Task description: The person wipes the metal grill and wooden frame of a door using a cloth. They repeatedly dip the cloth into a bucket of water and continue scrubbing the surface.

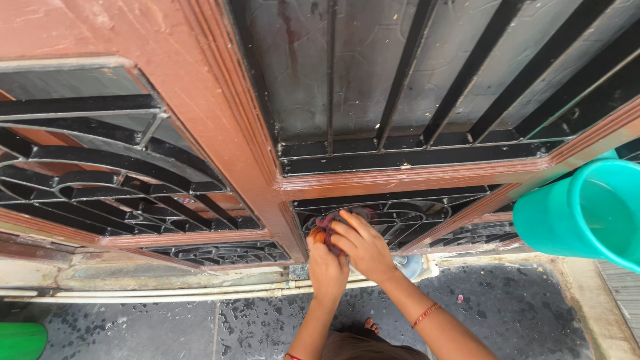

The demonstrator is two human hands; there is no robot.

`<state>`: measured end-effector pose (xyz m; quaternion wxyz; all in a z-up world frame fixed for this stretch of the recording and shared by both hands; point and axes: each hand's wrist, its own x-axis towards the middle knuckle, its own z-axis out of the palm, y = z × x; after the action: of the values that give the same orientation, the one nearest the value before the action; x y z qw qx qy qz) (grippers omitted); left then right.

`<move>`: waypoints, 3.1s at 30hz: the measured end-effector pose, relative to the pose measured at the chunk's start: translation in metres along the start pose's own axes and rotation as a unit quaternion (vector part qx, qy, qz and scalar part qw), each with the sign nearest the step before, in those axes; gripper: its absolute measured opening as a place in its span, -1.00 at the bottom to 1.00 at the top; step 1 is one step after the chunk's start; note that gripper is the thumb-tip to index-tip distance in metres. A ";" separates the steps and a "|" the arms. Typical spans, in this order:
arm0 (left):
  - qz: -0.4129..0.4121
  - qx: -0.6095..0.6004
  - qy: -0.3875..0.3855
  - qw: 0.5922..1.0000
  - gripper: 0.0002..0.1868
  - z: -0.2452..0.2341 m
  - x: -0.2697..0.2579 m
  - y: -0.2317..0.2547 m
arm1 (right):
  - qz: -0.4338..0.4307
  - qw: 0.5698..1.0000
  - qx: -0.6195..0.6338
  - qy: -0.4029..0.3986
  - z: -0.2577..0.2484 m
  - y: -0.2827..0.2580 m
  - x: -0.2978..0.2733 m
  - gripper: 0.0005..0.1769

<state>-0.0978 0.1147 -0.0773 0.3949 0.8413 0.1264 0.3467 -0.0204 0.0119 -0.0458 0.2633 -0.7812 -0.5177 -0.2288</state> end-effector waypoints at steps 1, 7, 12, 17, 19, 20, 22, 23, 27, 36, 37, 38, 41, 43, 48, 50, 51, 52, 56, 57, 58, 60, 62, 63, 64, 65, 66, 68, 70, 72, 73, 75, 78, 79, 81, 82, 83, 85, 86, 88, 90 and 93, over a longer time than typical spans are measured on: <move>-0.043 -0.015 -0.041 0.998 -0.38 0.002 0.001 0.000 | -0.005 1.000 -0.018 -0.012 0.002 0.003 0.002 -0.77; 0.001 -0.007 -0.059 0.998 -0.33 0.023 0.019 0.023 | 0.025 0.998 -0.057 -0.027 -0.019 0.017 0.005 -0.82; 0.102 0.040 -0.033 0.993 -0.27 0.037 0.025 0.035 | 0.094 0.993 -0.063 -0.017 -0.037 0.018 -0.003 -0.76; 0.019 -0.012 -0.083 0.996 -0.36 0.026 0.022 0.004 | 0.096 0.990 -0.101 -0.017 -0.024 -0.003 0.015 -0.77; -0.035 -0.040 -0.058 0.997 -0.39 0.025 0.016 -0.009 | 0.074 0.989 -0.119 -0.053 -0.014 -0.009 0.024 -0.78; -0.062 -0.055 -0.045 0.996 -0.41 0.024 0.012 -0.015 | 0.060 0.985 -0.136 -0.083 -0.008 -0.011 0.028 -0.78; -0.079 -0.039 -0.017 0.996 -0.47 0.023 0.008 -0.029 | 0.025 0.975 -0.175 -0.137 0.008 -0.014 0.035 -0.79; -0.088 -0.032 -0.005 0.996 -0.50 0.023 0.004 -0.035 | 0.004 0.967 -0.195 -0.162 0.017 -0.017 0.037 -0.79; -0.125 -0.061 0.021 0.990 -0.46 0.021 -0.005 -0.053 | -0.022 0.949 -0.212 -0.233 0.040 -0.022 0.038 -0.77; -0.148 -0.129 0.009 0.981 -0.43 0.031 0.003 -0.015 | 0.004 0.984 -0.138 -0.115 -0.014 -0.008 0.031 -0.74; -0.091 -0.105 0.023 0.990 -0.42 0.032 0.005 -0.012 | 0.012 0.988 -0.134 -0.075 -0.017 -0.007 0.026 -0.75; -0.034 -0.082 0.037 0.995 -0.42 0.034 0.006 -0.010 | 0.020 0.991 -0.130 -0.035 -0.018 -0.005 0.019 -0.76; -0.026 -0.155 0.025 0.987 -0.54 0.046 -0.001 -0.001 | 0.051 0.992 -0.115 0.007 -0.017 0.011 -0.010 -0.76; -0.062 -0.178 -0.004 0.982 -0.55 0.055 -0.008 0.003 | 0.080 0.991 -0.112 -0.001 -0.011 0.021 -0.027 -0.75; -0.093 -0.145 -0.010 0.985 -0.50 0.072 -0.020 0.004 | 0.142 0.985 -0.093 -0.034 -0.004 0.023 -0.035 -0.66; -0.049 -0.130 0.031 0.990 -0.47 0.076 -0.020 0.002 | 0.118 0.988 -0.097 -0.019 -0.003 0.017 -0.028 -0.57; -0.045 -0.132 0.027 0.990 -0.46 0.077 -0.021 0.000 | 0.107 0.989 -0.098 -0.013 -0.003 0.015 -0.026 -0.53; -0.042 -0.134 0.024 0.990 -0.45 0.076 -0.022 -0.003 | 0.108 0.989 -0.096 -0.025 -0.005 0.015 -0.025 -0.54; -0.096 -0.173 0.005 0.980 -0.52 0.084 -0.020 -0.012 | 0.165 0.976 -0.065 -0.127 -0.005 0.029 -0.016 -0.63; -0.114 -0.171 0.015 0.979 -0.53 0.090 -0.020 -0.013 | 0.194 0.965 -0.052 -0.166 -0.004 0.033 -0.016 -0.67; -0.131 -0.170 0.025 0.976 -0.54 0.096 -0.019 -0.014 | 0.197 0.964 -0.063 -0.168 -0.003 0.035 -0.016 -0.66; -0.146 -0.213 0.055 0.964 -0.54 0.102 -0.020 -0.016 | 0.202 0.961 -0.088 -0.167 -0.002 0.037 -0.013 -0.63; -0.145 -0.301 0.097 0.938 -0.51 0.102 -0.022 -0.015 | 0.179 0.969 -0.075 -0.152 -0.007 0.033 -0.014 -0.61; -0.145 -0.326 0.091 0.930 -0.47 0.099 -0.022 -0.012 | 0.166 0.973 -0.068 -0.143 -0.010 0.031 -0.013 -0.60; -0.146 -0.351 0.085 0.921 -0.42 0.094 -0.024 -0.008 | 0.139 0.982 -0.061 -0.109 -0.015 0.028 -0.013 -0.58; -0.147 -0.376 0.080 0.911 -0.38 0.089 -0.025 -0.003 | 0.112 0.989 -0.054 -0.075 -0.020 0.024 -0.015 -0.57; -0.147 -0.344 0.064 0.925 -0.32 0.083 -0.026 0.002 | 0.085 0.994 -0.047 -0.041 -0.024 0.022 -0.016 -0.55; -0.146 -0.282 0.038 0.947 -0.21 0.075 -0.020 0.009 | 0.138 0.984 -0.057 -0.095 -0.024 0.025 -0.008 -0.56; -0.083 -0.228 0.059 0.968 -0.17 0.071 -0.015 0.009 | 0.180 0.972 -0.055 -0.144 -0.021 0.022 -0.011 -0.55; -0.065 -0.241 0.060 0.967 -0.15 0.070 -0.011 0.006 | 0.198 0.963 -0.053 -0.177 -0.017 0.027 -0.007 -0.53; -0.081 -0.283 0.050 0.954 -0.16 0.070 -0.012 0.005 | 0.183 0.970 -0.044 -0.155 -0.016 0.027 -0.009 -0.50; -0.111 -0.291 0.047 0.949 -0.22 0.073 -0.021 0.007 | 0.154 0.981 -0.027 -0.111 -0.017 0.029 -0.018 -0.42; -0.122 -0.202 0.055 0.970 -0.30 0.074 -0.038 0.023 | 0.083 0.996 -0.022 -0.034 -0.025 0.030 -0.043 -0.39; -0.109 -0.182 0.046 0.976 -0.27 0.073 -0.044 0.032 | 0.122 0.992 -0.020 -0.025 -0.029 0.028 -0.053 -0.41; -0.072 -0.157 0.031 0.984 -0.30 0.074 -0.044 0.047 | 0.202 0.979 -0.016 -0.009 -0.038 0.025 -0.066 -0.44; -0.046 -0.154 0.024 0.987 -0.34 0.077 -0.040 0.052 | 0.251 0.968 -0.008 -0.009 -0.040 0.026 -0.066 -0.41; -0.021 -0.150 0.017 0.988 -0.39 0.080 -0.034 0.057 | 0.300 0.954 0.000 -0.010 -0.044 0.026 -0.067 -0.37; -0.091 -0.139 -0.015 0.986 -0.39 0.087 -0.021 0.064 | 0.312 0.949 -0.025 -0.037 -0.048 0.031 -0.062 -0.34; -0.126 -0.134 -0.032 0.982 -0.39 0.090 -0.017 0.065 | 0.274 0.958 -0.058 -0.062 -0.048 0.036 -0.058 -0.35; -0.109 -0.131 -0.066 0.983 -0.45 0.091 -0.007 0.062 | 0.204 0.967 -0.124 -0.088 -0.047 0.044 -0.050 -0.37; -0.085 -0.116 -0.085 0.986 -0.45 0.092 -0.001 0.055 | 0.144 0.967 -0.187 -0.096 -0.040 0.049 -0.046 -0.39; -0.068 -0.087 -0.099 0.989 -0.45 0.100 0.006 0.042 | 0.249 0.916 -0.163 -0.269 -0.029 0.062 -0.037 -0.56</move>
<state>-0.0277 0.0322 -0.0877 0.4998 0.8235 0.1125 0.2436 0.0211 -0.0530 -0.0580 0.0318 -0.9490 -0.3131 -0.0185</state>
